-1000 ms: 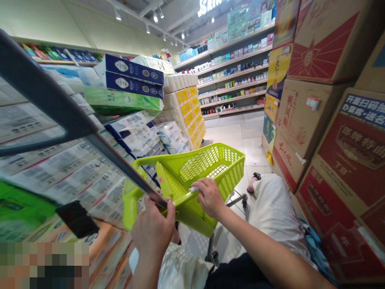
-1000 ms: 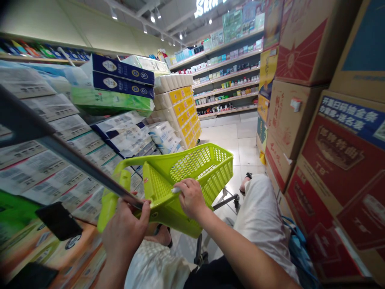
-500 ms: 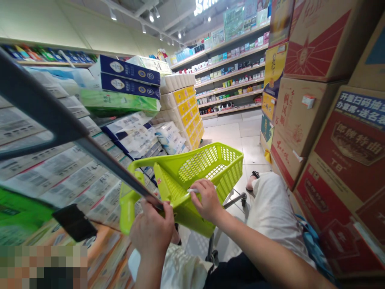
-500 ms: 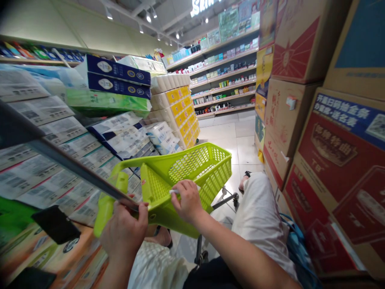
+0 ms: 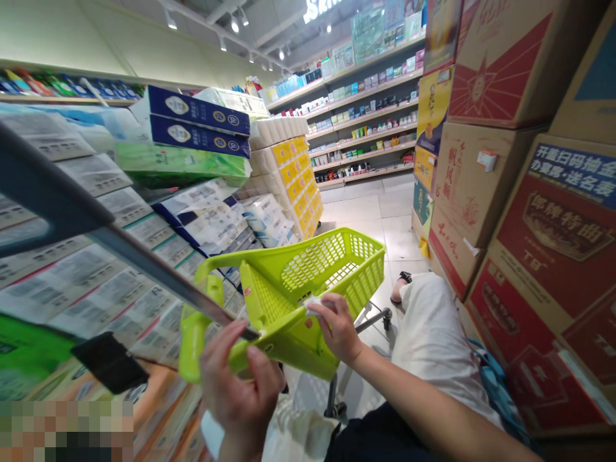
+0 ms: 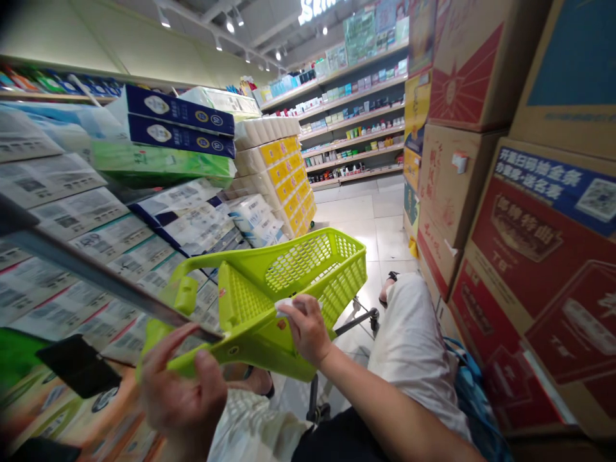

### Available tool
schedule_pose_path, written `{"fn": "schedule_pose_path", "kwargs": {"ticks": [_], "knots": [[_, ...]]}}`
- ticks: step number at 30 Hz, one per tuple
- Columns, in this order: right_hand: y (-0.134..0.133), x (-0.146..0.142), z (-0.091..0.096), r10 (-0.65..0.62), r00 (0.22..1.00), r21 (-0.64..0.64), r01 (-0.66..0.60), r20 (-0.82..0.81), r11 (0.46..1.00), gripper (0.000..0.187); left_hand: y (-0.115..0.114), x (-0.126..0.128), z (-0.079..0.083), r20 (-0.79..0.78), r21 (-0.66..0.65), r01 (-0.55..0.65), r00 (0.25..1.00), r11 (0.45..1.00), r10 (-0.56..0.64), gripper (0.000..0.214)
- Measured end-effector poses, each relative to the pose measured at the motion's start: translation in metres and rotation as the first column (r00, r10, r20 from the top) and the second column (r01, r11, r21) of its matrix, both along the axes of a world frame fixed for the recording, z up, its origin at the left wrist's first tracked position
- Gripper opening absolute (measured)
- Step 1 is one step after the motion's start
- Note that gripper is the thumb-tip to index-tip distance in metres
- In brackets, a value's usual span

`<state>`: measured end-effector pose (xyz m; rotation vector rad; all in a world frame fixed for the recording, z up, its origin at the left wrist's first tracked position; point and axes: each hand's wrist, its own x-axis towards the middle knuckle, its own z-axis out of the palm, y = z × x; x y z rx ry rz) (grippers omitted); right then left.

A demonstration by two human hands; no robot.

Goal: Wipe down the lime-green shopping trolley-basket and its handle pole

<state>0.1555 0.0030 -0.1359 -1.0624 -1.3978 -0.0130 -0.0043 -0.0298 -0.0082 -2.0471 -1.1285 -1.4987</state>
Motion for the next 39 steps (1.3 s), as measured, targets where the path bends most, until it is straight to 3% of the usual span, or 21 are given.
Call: {"fn": "schedule_pose_path", "kwargs": {"ticks": [2, 5, 7, 9, 12, 16, 19, 22, 27, 30, 35, 37, 39], "knots": [[-0.002, -0.011, 0.008, 0.03, 0.997, 0.044, -0.033, 0.065, 0.998, 0.03, 0.006, 0.012, -0.003, -0.209, -0.177, 0.134, 0.963, 0.975, -0.17, 0.041], [-0.003, -0.016, 0.014, 0.039, 0.985, 0.075, -0.052, 0.165, 0.996, 0.026, 0.017, 0.027, -0.005, -0.457, -0.425, -0.135, 0.885, 0.895, -0.084, 0.042], [-0.001, -0.008, 0.01, -0.015, 0.976, 0.047, 0.005, 0.216, 0.999, 0.024, 0.022, 0.031, -0.005, -0.591, -0.49, -0.322, 0.806, 0.81, -0.037, 0.046], [0.002, 0.004, 0.003, -0.107, 0.972, 0.001, 0.109, 0.211, 0.994, 0.024, 0.024, 0.03, -0.006, -0.652, -0.489, -0.408, 0.758, 0.771, -0.012, 0.051], [0.004, 0.007, 0.0, -0.15, 0.977, -0.034, 0.157, 0.152, 0.987, 0.027, 0.025, 0.026, -0.009, -0.664, -0.449, -0.431, 0.747, 0.783, 0.031, 0.055], [0.003, -0.026, 0.015, 0.051, 0.982, 0.025, -0.056, 0.183, 0.998, 0.025, 0.028, 0.022, -0.015, -0.648, -0.422, -0.409, 0.76, 0.809, 0.047, 0.053], [0.003, -0.039, 0.02, 0.099, 0.969, 0.062, -0.116, 0.225, 0.991, 0.025, 0.029, 0.019, -0.019, -0.625, -0.417, -0.362, 0.78, 0.834, 0.025, 0.052], [0.008, -0.018, 0.006, 0.008, 0.978, 0.068, -0.022, 0.208, 0.997, 0.026, 0.029, 0.017, -0.021, -0.624, -0.395, -0.329, 0.781, 0.857, 0.012, 0.054], [0.021, 0.042, -0.023, -0.226, 0.974, -0.046, 0.227, 0.028, 0.973, 0.032, 0.028, 0.017, -0.023, -0.624, -0.357, -0.309, 0.781, 0.882, 0.022, 0.056], [0.022, 0.04, -0.021, -0.266, 0.963, -0.092, 0.261, -0.044, 0.961, 0.03, 0.028, 0.02, -0.025, -0.623, -0.331, -0.293, 0.782, 0.897, 0.025, 0.056], [0.012, -0.005, -0.003, -0.025, 0.998, -0.014, 0.026, 0.056, 1.0, 0.031, 0.03, 0.02, -0.029, -0.63, -0.305, -0.271, 0.776, 0.913, 0.019, 0.057], [0.01, -0.009, -0.001, 0.044, 0.993, 0.012, -0.045, 0.108, 0.999, 0.031, 0.03, 0.019, -0.03, -0.632, -0.299, -0.26, 0.775, 0.918, 0.014, 0.057], [0.013, 0.002, -0.005, 0.028, 0.991, 0.015, -0.03, 0.131, 0.999, 0.033, 0.031, 0.018, -0.031, -0.633, -0.294, -0.252, 0.774, 0.922, 0.01, 0.056]]}}
